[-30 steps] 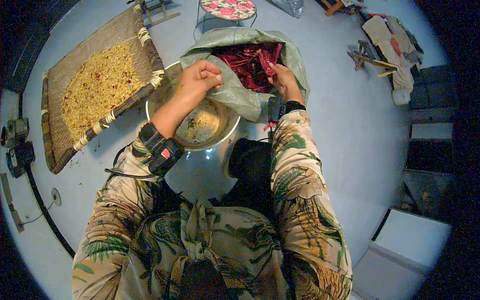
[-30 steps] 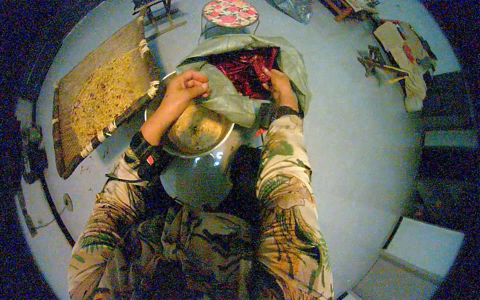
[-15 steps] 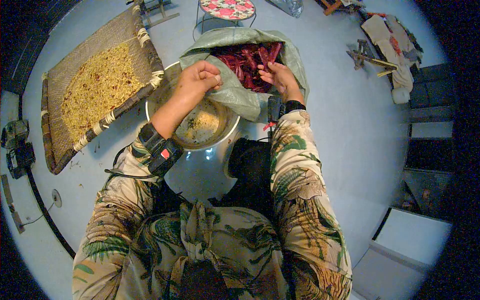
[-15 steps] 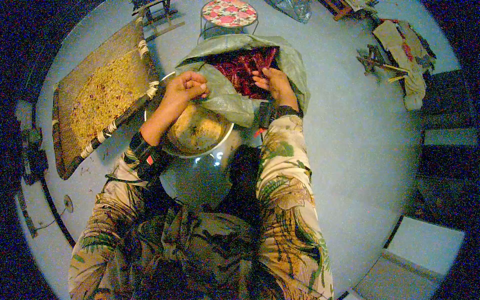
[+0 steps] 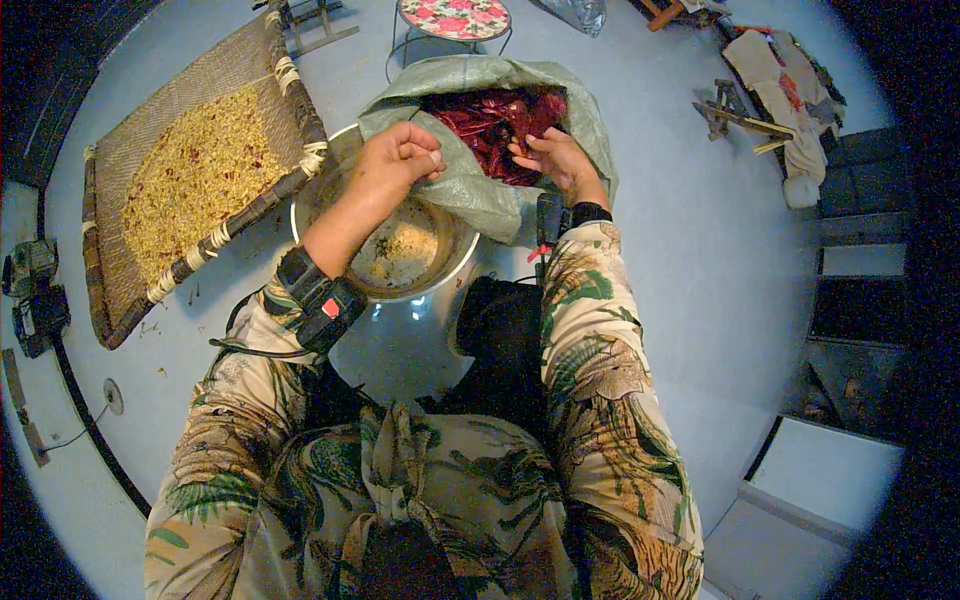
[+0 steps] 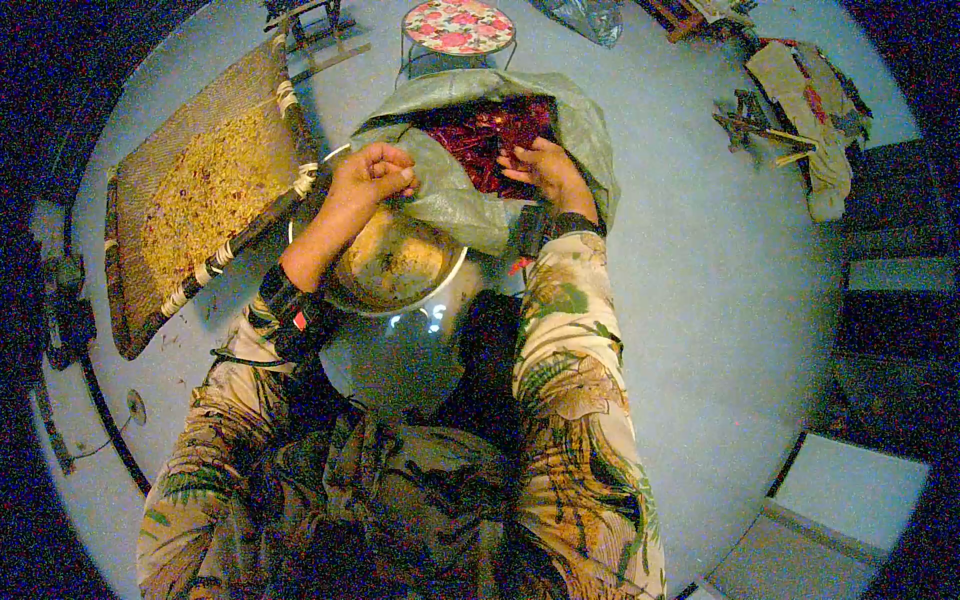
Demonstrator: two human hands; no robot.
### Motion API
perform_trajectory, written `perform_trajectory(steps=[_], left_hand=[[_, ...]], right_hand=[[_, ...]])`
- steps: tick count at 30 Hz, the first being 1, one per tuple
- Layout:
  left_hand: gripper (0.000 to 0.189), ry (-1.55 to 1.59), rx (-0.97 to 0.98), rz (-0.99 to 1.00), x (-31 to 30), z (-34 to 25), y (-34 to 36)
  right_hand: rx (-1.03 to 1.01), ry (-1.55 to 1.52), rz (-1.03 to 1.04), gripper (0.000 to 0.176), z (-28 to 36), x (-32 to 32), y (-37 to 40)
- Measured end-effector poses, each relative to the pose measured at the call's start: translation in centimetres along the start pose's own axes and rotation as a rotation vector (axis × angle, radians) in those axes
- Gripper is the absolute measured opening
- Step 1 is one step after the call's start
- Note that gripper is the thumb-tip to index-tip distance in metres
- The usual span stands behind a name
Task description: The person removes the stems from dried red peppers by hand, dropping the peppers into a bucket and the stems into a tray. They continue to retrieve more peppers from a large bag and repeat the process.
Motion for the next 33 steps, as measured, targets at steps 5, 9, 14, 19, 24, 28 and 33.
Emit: perform_trajectory(steps=[5, 9, 14, 19, 24, 28, 33], left_hand=[[0.014, -0.003, -0.004, -0.003, -0.1, 0.2, -0.1], [0.014, -0.013, -0.006, -0.008, 0.0, 0.1, -0.1], [0.015, -0.023, -0.01, -0.012, 0.0, -0.1, 0.1], [0.016, -0.021, -0.011, -0.01, -0.1, 0.2, -0.1], [0.014, -0.006, -0.01, -0.043, 0.0, -0.2, 0.1], [0.015, 0.002, -0.004, -0.039, 0.0, -0.2, 0.1], [0.014, -0.005, -0.011, -0.033, 0.0, -0.2, 0.1]], right_hand=[[-0.009, -0.032, 0.057, 0.034, 0.5, 0.9, 0.2], [-0.004, -0.047, 0.102, 0.038, 0.6, 1.5, 0.3], [0.0, -0.018, 0.126, 0.032, 0.7, 1.8, 0.4], [-0.007, -0.002, 0.107, 0.037, 0.3, 1.2, 0.1], [0.0, 0.063, 0.103, 0.043, -0.1, 0.7, 0.2], [-0.001, 0.077, 0.064, 0.046, -1.2, -0.6, -0.7], [-0.088, 0.006, -0.246, 0.036, -0.7, -2.3, -0.3]])
Point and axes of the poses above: each hand's wrist, its own y-axis away from the middle knuckle, its own x-axis out of the palm, z = x × y, the point moved 5 cm from there along -y, towards the middle knuckle, and after that the axes turned 12 degrees about -x, right-handed, at the moved point
